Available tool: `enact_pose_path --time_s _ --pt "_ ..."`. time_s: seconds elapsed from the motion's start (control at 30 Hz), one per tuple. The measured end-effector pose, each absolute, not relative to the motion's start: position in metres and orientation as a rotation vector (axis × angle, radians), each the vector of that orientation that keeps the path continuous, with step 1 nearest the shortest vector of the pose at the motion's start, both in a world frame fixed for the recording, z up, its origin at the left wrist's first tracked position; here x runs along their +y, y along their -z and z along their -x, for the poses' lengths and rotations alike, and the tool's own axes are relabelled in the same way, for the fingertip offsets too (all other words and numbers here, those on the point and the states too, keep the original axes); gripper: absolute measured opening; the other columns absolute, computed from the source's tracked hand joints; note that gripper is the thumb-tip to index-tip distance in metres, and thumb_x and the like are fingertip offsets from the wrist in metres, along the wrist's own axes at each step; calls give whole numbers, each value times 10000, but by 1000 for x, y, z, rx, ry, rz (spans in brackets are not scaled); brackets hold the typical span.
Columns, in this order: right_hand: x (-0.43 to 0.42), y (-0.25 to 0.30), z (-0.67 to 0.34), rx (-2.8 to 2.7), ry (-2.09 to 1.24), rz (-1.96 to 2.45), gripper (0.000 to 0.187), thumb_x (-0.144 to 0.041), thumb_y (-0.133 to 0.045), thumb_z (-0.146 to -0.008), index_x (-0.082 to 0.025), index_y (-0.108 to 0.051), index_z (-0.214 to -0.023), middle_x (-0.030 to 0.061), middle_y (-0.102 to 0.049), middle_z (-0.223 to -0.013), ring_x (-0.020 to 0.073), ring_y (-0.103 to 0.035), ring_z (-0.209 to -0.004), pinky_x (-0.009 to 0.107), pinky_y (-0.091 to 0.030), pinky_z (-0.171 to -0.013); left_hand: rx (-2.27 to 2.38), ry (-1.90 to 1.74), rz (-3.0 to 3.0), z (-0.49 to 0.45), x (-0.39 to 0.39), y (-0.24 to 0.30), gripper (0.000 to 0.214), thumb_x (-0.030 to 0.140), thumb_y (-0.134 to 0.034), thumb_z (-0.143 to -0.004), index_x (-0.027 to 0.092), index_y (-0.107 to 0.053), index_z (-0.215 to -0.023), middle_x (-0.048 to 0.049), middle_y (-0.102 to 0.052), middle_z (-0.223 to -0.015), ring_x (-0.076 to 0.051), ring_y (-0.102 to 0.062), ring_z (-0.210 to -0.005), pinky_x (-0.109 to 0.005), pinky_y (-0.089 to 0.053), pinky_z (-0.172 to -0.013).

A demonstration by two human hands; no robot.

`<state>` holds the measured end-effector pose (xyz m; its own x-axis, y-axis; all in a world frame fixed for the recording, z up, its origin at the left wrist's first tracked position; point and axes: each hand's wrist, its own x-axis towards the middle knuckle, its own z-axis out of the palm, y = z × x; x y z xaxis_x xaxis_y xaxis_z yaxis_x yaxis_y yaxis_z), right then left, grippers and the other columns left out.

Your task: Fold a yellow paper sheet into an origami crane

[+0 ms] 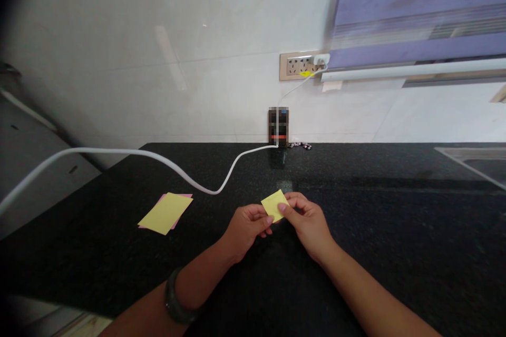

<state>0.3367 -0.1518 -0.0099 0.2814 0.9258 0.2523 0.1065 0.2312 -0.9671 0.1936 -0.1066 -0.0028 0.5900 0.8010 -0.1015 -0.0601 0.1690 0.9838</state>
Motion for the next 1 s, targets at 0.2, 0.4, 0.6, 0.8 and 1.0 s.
enact_pose_path --time_s 0.2,0.4,0.6,0.8,1.0 --pt "-154 6 -333 -991 -1095 1093 179 -317 -530 -752 -165 -575 -669 52 -605 -817 146 -547 -660 304 -447 -626 696 -741 -1314 -193 -106 4 150 255 -598 -659 126 -628 -731 -15 -568 -580 -86 -471 -491 -196 -369 -483" --pt "-154 4 -335 -1255 -824 1178 139 -302 -560 -734 -192 -645 -747 44 -579 -886 175 -537 -831 335 -424 -756 707 -748 -1213 -194 -105 5 194 278 -611 -647 116 -624 -752 -40 -603 -652 -87 -492 -496 -206 -388 -507" --pt "-156 0 -338 -1518 -647 1187 187 -274 -527 -765 -279 -644 -911 33 -562 -920 171 -527 -873 360 -420 -800 718 -759 -1182 -194 -104 4 204 281 -615 -644 108 -627 -752 -37 -593 -633 -84 -489 -503 -205 -388 -506" --pt "-159 0 -340 -1658 -539 1155 225 -234 -529 -767 -304 -626 -959 36 -553 -974 182 -510 -920 377 -419 -805 691 -762 -1186 -194 -103 3 243 261 -594 -671 105 -623 -855 -45 -604 -679 -77 -493 -524 -203 -387 -527" --pt "-160 -2 -339 -1695 -580 1164 217 -246 -536 -764 -297 -632 -952 39 -565 -951 181 -520 -904 369 -426 -798 694 -773 -1193 -194 -105 2 243 282 -603 -665 107 -629 -830 -35 -597 -644 -79 -490 -522 -202 -387 -522"
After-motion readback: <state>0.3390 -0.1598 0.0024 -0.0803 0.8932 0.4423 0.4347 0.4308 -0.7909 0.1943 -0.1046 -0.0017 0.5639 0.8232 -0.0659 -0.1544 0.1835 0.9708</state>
